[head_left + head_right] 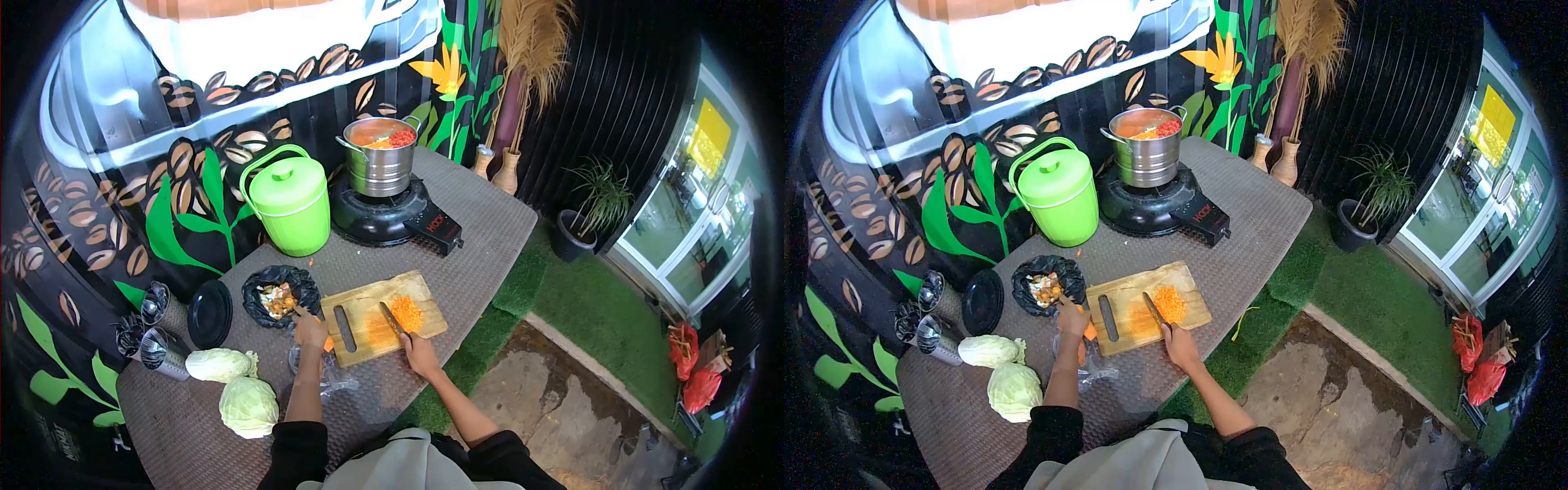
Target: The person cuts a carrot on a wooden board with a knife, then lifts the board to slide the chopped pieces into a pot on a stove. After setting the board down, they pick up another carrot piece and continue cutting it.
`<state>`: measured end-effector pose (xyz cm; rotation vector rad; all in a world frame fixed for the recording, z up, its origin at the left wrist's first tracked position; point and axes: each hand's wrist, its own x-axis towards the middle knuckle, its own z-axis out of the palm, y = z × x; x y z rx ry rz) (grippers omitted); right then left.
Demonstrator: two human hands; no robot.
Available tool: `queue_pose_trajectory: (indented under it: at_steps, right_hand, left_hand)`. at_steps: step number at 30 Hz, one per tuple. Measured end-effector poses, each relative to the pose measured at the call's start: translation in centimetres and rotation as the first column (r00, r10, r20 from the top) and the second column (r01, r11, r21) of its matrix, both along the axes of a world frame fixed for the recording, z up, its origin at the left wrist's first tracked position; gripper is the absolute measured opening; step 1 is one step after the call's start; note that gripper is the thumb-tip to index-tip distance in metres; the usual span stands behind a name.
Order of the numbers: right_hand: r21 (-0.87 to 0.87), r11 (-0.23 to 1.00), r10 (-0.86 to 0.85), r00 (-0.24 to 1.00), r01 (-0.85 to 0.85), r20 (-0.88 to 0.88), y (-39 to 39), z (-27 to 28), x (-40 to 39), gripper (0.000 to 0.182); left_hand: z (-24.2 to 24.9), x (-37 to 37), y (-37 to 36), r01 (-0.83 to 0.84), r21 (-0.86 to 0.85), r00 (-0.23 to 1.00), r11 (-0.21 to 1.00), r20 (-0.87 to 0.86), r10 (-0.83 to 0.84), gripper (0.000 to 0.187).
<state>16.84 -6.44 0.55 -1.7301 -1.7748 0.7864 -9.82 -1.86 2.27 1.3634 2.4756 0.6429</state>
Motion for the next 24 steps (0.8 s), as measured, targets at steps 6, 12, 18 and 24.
queue_pose_trajectory:
  at_steps: [6, 12, 18, 24]
  right_hand:
    - [-0.044, 0.999, -0.010, 0.999, 0.011, 0.031, 0.6, -1.0, 0.1, 0.044]
    - [-0.013, 0.998, -0.058, 0.998, 0.058, -0.035, 0.5, 0.2, 0.5, 0.046]
    - [0.216, 0.954, -0.233, 0.968, 0.208, 0.098, 1.7, 0.0, 3.2, 0.041]
    - [0.180, 0.970, -0.172, 0.985, 0.165, 0.022, 4.1, -2.6, 5.8, 0.039]
  left_hand:
    - [0.3, 1.6, -1.1, 0.167, 0.065, 0.953, 0.984, -0.265, -0.145, 0.051]
    - [0.3, 4.0, -1.4, 0.253, -0.014, 0.951, 0.967, -0.181, -0.251, 0.031]
    - [-1.2, 6.1, -3.0, 0.173, -0.280, 0.971, 0.944, -0.114, -0.211, 0.051]
    - [-1.2, 5.8, -3.3, 0.139, -0.086, 0.985, 0.987, -0.095, -0.147, 0.077]
